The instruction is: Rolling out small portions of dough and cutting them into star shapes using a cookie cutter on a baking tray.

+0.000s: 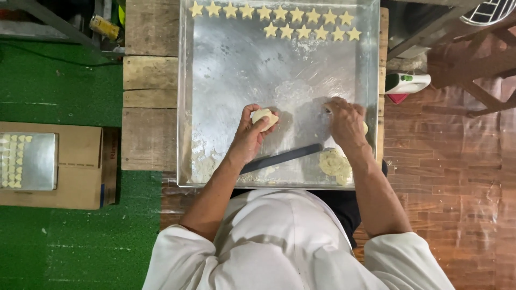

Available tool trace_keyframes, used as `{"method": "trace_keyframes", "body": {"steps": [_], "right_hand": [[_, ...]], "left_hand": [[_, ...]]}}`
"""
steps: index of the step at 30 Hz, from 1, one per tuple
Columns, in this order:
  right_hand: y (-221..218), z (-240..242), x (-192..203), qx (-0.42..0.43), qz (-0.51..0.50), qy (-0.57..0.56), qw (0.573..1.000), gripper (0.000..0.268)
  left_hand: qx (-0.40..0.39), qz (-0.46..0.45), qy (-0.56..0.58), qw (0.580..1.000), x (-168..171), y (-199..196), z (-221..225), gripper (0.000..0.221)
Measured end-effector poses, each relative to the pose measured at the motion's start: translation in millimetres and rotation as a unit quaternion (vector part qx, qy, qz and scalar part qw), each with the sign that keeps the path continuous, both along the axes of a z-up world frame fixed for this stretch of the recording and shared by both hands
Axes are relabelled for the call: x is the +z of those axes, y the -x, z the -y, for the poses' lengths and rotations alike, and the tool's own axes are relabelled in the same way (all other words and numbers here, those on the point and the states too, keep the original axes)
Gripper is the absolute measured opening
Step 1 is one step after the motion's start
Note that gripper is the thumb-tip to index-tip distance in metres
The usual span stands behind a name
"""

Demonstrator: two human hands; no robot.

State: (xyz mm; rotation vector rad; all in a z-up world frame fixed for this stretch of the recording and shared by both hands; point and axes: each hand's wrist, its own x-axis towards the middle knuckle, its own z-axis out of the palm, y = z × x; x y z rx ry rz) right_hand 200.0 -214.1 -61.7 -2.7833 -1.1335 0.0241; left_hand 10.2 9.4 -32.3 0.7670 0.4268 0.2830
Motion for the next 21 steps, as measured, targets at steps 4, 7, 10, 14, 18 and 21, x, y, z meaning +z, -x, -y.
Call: {"method": "trace_keyframes", "body": {"steps": [4, 7, 10, 14, 18, 21], "right_hand": [[39, -23, 63, -0.015, 0.132, -0.062, 0.989, 0.035], [91, -55, 99, -0.116, -0.125, -0.158, 0.973, 0.035], [112, -74, 68, -0.001, -0.277, -0.352, 0.894, 0.048], [117, -85, 72, -0.096, -0.408, -0.413, 0.809, 0.061], [112, -81, 55, -0.087, -0.38, -0.438, 0.81, 0.057], [108, -75, 40, -0.07, -0.351, -0.412, 0.838, 0.043]], "left_hand": [[0.033, 0.003, -0.027, 0.999, -14, -3, 3, 0.049], [0.04, -0.011, -0.085, 0.996, 15, -5, 22, 0.051], [0.023, -0.004, -0.1, 0.995, 55, -3, 44, 0.071], [-0.02, -0.02, -0.294, 0.956, 28, -6, 33, 0.068], [-0.009, -0.05, -0.404, 0.914, 33, -15, 24, 0.051], [-0.004, -0.072, -0.415, 0.907, 38, -19, 27, 0.047]]}}
